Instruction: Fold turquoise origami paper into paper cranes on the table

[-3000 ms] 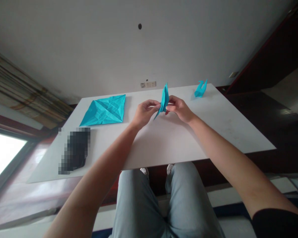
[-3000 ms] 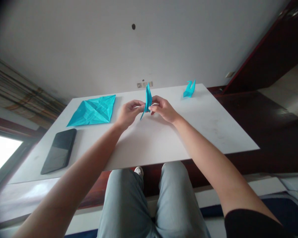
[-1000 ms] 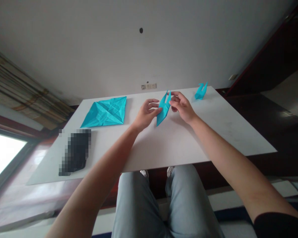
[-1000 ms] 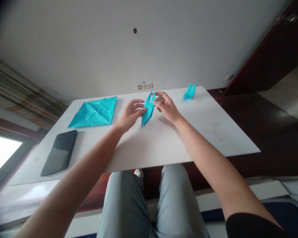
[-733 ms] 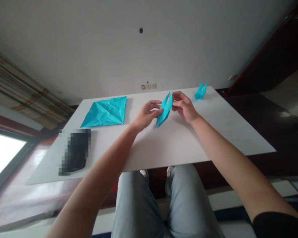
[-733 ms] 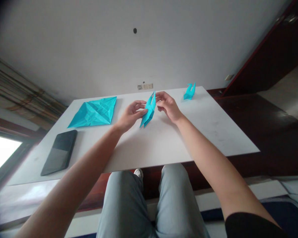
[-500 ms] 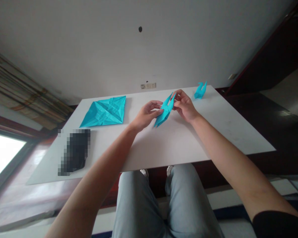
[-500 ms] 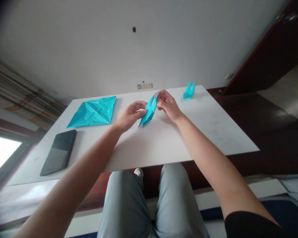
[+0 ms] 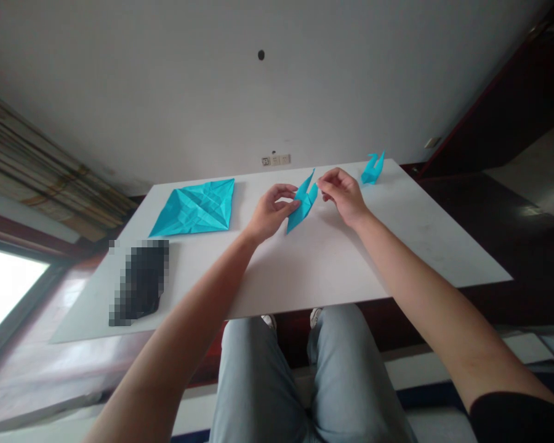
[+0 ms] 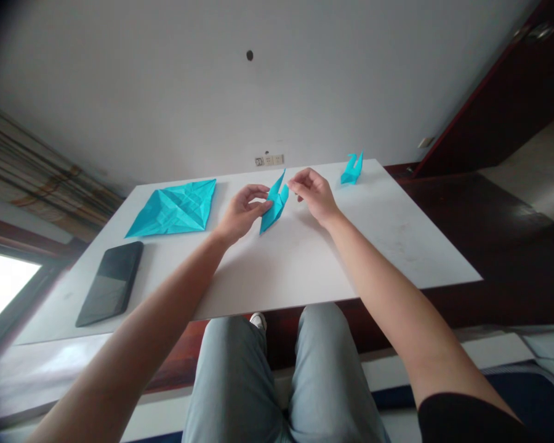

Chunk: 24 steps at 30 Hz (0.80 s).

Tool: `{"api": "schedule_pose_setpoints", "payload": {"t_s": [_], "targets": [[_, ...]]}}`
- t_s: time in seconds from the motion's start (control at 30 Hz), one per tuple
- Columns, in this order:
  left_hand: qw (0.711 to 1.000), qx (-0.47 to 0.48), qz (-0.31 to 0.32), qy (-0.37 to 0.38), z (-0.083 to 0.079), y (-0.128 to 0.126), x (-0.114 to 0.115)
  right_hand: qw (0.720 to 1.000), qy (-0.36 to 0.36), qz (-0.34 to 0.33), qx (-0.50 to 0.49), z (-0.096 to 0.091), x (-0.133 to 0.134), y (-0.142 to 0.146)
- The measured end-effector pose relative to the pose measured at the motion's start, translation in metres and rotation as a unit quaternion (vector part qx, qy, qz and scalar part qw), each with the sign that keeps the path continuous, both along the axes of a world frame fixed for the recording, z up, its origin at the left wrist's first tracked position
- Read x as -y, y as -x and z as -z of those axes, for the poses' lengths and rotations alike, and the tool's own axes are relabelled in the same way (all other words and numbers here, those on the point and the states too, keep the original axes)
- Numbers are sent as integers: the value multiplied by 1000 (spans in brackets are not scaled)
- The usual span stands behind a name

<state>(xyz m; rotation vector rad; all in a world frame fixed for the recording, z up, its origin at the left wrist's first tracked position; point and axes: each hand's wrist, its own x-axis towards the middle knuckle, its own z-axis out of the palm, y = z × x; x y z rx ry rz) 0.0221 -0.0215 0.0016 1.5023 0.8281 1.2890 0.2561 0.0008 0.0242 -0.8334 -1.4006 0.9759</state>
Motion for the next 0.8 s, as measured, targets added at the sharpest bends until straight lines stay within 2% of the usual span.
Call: {"api": "schedule_pose_setpoints", "payload": {"t_s": [0.3,0.43,0.57,0.8], "targets": [[1000,-18,-11,-23,-1,-1,2,999,-26,18,0,4,-5,-1],[999,-21,-31,-24,-2,0,0,999,7,32,1,4,-5,-3],[999,-17,-24,-19,-2,0,0,999,29,27,27,4,-4,-4],[999,-36,-28,-21,-1,1,2,997,-9,33,66,9,-6,-1]]}}
